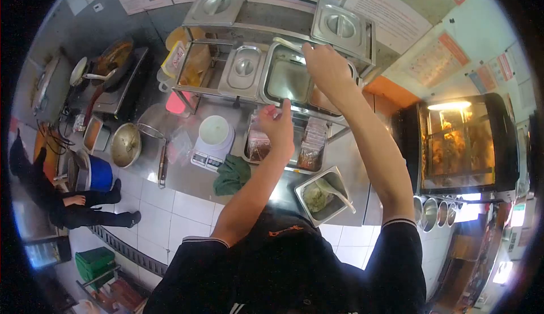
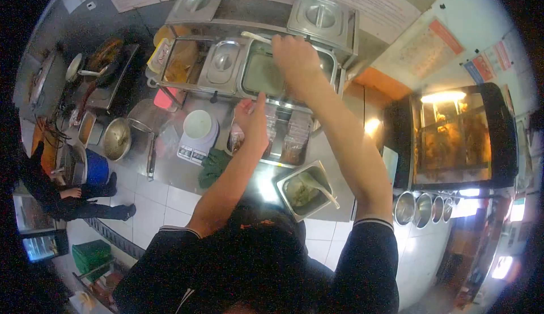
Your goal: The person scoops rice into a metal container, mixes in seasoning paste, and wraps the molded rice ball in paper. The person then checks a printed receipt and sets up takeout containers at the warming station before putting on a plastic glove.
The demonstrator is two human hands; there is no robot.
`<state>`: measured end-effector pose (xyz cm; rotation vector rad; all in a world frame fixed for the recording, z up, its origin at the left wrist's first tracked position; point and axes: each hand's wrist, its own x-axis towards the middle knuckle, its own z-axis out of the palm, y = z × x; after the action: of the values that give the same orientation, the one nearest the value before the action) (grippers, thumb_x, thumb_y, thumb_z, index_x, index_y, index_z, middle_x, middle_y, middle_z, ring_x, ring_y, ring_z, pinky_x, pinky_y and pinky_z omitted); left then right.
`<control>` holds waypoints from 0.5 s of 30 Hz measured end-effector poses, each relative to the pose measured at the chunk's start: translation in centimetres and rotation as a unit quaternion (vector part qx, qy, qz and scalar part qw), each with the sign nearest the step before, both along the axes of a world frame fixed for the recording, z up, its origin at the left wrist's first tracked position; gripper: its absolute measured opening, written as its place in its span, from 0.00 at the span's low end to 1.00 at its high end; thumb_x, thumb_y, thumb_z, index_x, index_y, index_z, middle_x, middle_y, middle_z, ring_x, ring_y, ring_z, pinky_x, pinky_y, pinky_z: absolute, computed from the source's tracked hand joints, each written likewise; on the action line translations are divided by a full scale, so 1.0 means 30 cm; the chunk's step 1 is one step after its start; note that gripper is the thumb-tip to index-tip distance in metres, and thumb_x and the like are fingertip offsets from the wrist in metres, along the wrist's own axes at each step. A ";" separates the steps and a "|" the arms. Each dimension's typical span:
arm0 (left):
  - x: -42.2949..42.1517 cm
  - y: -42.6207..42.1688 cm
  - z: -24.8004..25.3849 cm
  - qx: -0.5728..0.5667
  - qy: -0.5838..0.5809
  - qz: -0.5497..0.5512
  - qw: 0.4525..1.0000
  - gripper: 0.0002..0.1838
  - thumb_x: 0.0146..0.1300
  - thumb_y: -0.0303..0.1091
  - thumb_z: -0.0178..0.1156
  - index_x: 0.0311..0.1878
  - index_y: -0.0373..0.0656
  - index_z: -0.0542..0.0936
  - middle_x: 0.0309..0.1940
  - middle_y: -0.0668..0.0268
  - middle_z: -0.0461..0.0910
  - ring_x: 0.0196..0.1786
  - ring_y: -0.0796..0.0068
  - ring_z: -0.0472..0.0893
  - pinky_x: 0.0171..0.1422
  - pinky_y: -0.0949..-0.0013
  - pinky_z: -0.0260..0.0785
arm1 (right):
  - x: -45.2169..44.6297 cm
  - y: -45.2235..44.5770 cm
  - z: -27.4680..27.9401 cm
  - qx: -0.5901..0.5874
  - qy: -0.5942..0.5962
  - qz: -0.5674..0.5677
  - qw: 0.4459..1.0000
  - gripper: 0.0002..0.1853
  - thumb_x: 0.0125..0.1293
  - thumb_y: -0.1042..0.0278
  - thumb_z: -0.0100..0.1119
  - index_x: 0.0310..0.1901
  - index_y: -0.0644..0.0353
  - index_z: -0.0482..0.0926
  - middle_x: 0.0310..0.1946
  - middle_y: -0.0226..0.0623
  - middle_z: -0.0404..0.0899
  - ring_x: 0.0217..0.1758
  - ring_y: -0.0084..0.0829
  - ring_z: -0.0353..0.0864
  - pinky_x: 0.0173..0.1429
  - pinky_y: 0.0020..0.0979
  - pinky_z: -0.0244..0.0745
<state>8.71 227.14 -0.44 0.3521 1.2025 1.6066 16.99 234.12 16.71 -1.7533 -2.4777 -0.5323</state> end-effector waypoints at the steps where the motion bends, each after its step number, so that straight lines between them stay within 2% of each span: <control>1: 0.006 0.011 -0.037 0.004 0.029 0.012 0.999 0.26 0.62 0.38 0.75 0.52 0.40 0.69 0.46 0.64 0.69 0.40 0.77 0.72 0.38 0.73 0.68 | -0.016 0.034 -0.021 0.005 -0.022 -0.002 1.000 0.09 0.61 0.72 0.63 0.43 0.60 0.78 0.41 0.42 0.85 0.51 0.43 0.87 0.46 0.40 0.86; 2: 0.015 0.023 -0.072 0.009 0.059 0.024 0.998 0.26 0.62 0.38 0.75 0.53 0.40 0.68 0.46 0.64 0.69 0.40 0.77 0.72 0.37 0.73 0.68 | -0.028 0.063 -0.041 0.011 -0.043 -0.005 0.999 0.11 0.61 0.71 0.64 0.44 0.60 0.79 0.39 0.42 0.85 0.51 0.42 0.87 0.45 0.39 0.87; 4: 0.008 0.011 -0.036 0.016 0.048 0.037 0.998 0.27 0.62 0.38 0.75 0.53 0.40 0.68 0.46 0.64 0.69 0.42 0.75 0.72 0.40 0.71 0.69 | -0.047 0.101 -0.071 0.019 -0.050 0.011 0.999 0.10 0.61 0.70 0.64 0.44 0.59 0.81 0.38 0.41 0.86 0.51 0.42 0.87 0.46 0.39 0.86; 6: -0.006 -0.020 -0.009 -0.008 -0.035 -0.003 0.999 0.24 0.62 0.38 0.74 0.51 0.42 0.70 0.46 0.66 0.73 0.47 0.76 0.72 0.52 0.68 0.66 | -0.059 0.113 -0.086 0.021 -0.052 0.022 0.998 0.09 0.62 0.70 0.63 0.44 0.59 0.82 0.37 0.40 0.87 0.52 0.42 0.87 0.47 0.39 0.86; 7: -0.016 -0.028 -0.013 -0.007 -0.033 -0.004 0.999 0.24 0.62 0.38 0.74 0.51 0.42 0.70 0.46 0.66 0.73 0.47 0.76 0.72 0.52 0.68 0.66 | -0.066 0.116 -0.078 0.016 -0.068 0.021 0.997 0.09 0.62 0.69 0.64 0.43 0.59 0.85 0.38 0.40 0.87 0.52 0.42 0.87 0.47 0.39 0.86; 9: -0.038 -0.047 -0.021 0.024 -0.057 -0.031 0.998 0.25 0.63 0.36 0.73 0.54 0.42 0.68 0.46 0.65 0.71 0.41 0.77 0.72 0.38 0.73 0.67 | -0.077 0.116 -0.058 0.011 -0.081 0.015 0.997 0.08 0.62 0.69 0.64 0.42 0.59 0.87 0.39 0.40 0.88 0.51 0.42 0.87 0.47 0.39 0.86; 10: -0.038 -0.060 -0.030 0.022 -0.054 -0.040 0.998 0.25 0.63 0.36 0.73 0.54 0.42 0.68 0.46 0.65 0.71 0.41 0.77 0.72 0.38 0.73 0.67 | -0.080 0.107 -0.048 -0.011 -0.084 0.006 0.996 0.08 0.63 0.69 0.62 0.41 0.60 0.86 0.40 0.42 0.87 0.52 0.44 0.87 0.48 0.40 0.86; 12: -0.028 -0.081 -0.043 -0.012 -0.039 -0.028 0.999 0.20 0.65 0.36 0.70 0.52 0.45 0.71 0.44 0.69 0.74 0.44 0.78 0.72 0.48 0.72 0.65 | -0.067 0.112 -0.055 -0.030 -0.084 -0.018 0.996 0.08 0.65 0.69 0.60 0.41 0.61 0.85 0.41 0.43 0.87 0.53 0.45 0.86 0.49 0.40 0.86; 15: -0.046 -0.187 -0.032 -0.015 -0.024 -0.103 0.994 0.19 0.65 0.36 0.69 0.53 0.45 0.71 0.43 0.70 0.75 0.42 0.80 0.72 0.45 0.73 0.65 | -0.017 0.155 -0.111 -0.089 -0.056 -0.046 0.993 0.09 0.65 0.69 0.60 0.43 0.59 0.86 0.45 0.44 0.86 0.55 0.45 0.86 0.51 0.41 0.86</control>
<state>7.31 221.55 -1.40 0.4023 1.1160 1.4097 16.49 238.78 13.37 -1.9616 -2.6033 -0.4412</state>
